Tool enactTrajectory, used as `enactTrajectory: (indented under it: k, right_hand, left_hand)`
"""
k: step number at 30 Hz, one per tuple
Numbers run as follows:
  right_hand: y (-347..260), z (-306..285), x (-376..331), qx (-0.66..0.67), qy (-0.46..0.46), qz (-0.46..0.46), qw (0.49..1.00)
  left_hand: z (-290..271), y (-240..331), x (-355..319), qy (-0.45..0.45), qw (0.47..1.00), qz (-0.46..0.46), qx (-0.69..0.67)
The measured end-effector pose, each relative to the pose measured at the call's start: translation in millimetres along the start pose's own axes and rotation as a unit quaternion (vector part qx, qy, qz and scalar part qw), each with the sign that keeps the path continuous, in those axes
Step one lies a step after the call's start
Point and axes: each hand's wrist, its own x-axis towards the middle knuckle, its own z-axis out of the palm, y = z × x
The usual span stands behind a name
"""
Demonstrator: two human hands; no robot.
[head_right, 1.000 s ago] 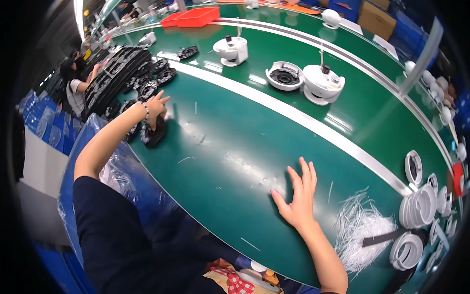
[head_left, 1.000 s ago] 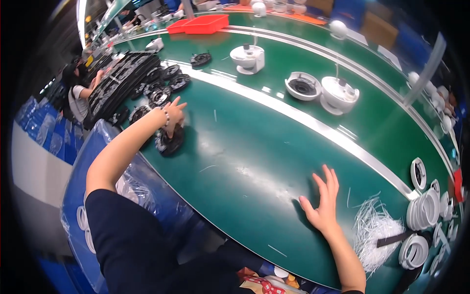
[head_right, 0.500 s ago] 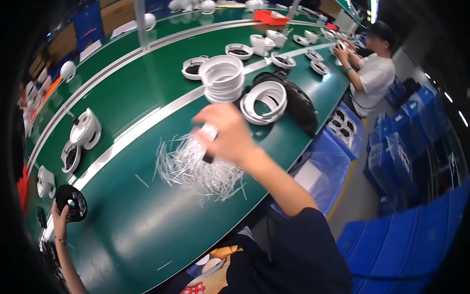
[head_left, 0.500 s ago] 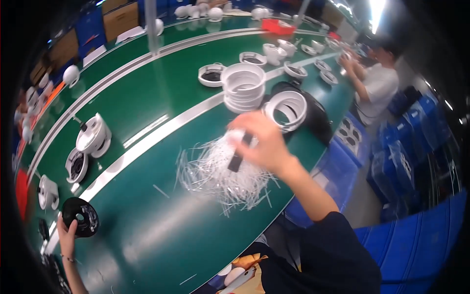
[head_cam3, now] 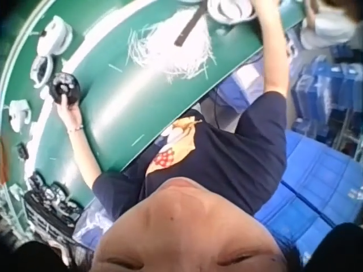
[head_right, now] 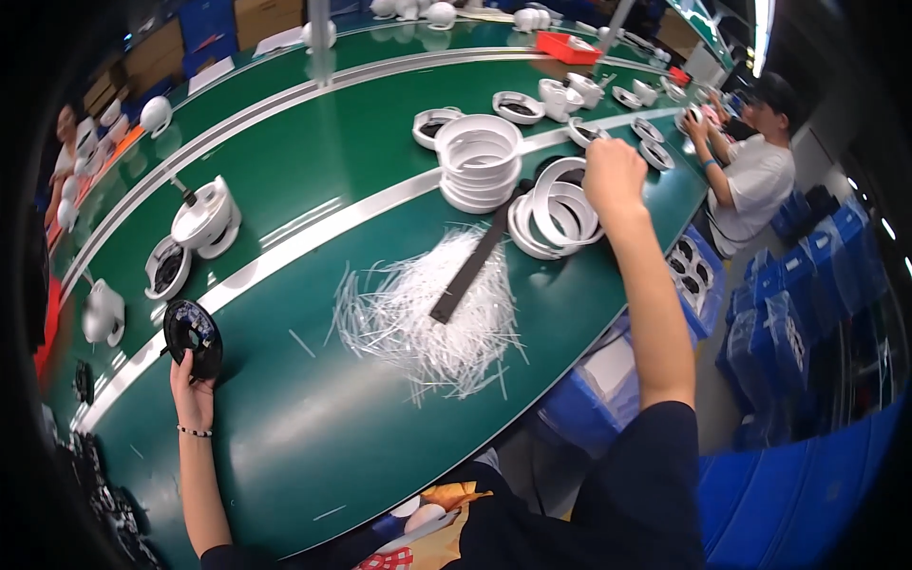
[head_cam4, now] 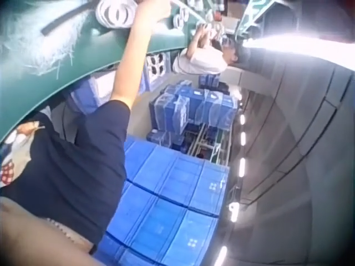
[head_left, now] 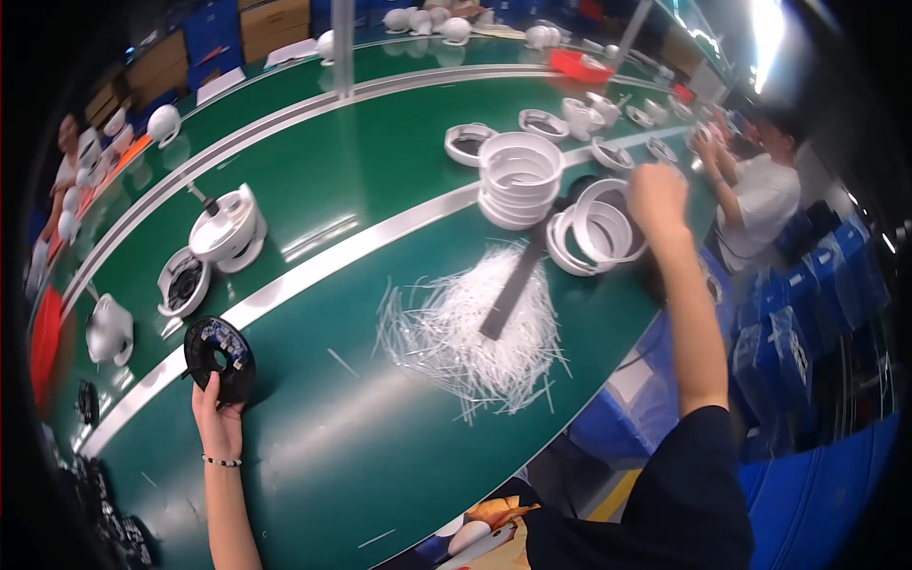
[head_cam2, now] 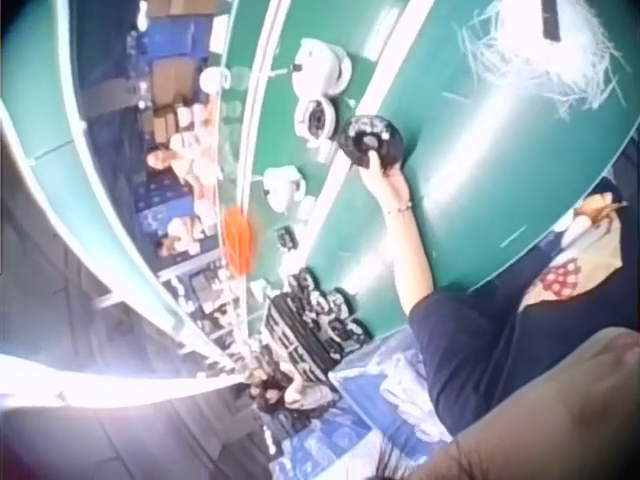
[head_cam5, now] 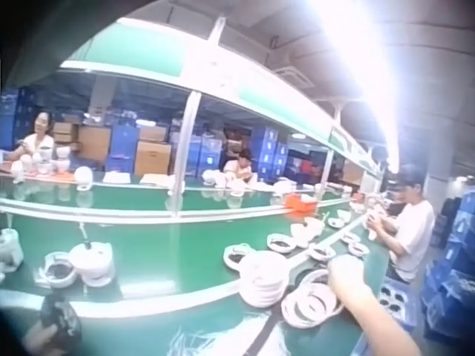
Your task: Assemble electronic components by fitting internal modules into plastic housings and attaching mounting rings.
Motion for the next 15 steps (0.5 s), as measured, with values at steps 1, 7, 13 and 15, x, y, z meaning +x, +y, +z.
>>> enactTrajectory:
  k: [1, 7, 13, 15]
  right_hand:
    - [-12.6, -13.3, 6.2, 0.011, 0.058, -0.059, 0.997]
    - [-170.3, -96.4, -32.0, 0.319, 0.184, -0.481, 0.796]
    - [-313.6, -101.9, -127.8, 0.443, 0.119, -0.692, 0.557]
    - [-333.6, -106.5, -142.8, 0.449, 0.09, -0.715, 0.528]
  left_hand:
    - [-7.2, 3.1, -2.3, -0.005, 1.0, -0.002, -0.006]
    - [-14.0, 9.6, -18.6, 0.0, 1.0, -0.007, -0.026]
    - [-8.9, 7.2, -17.1, -0.008, 0.994, 0.017, -0.108]
    - [-17.1, 7.6, -19.0, -0.012, 0.992, 0.038, -0.117]
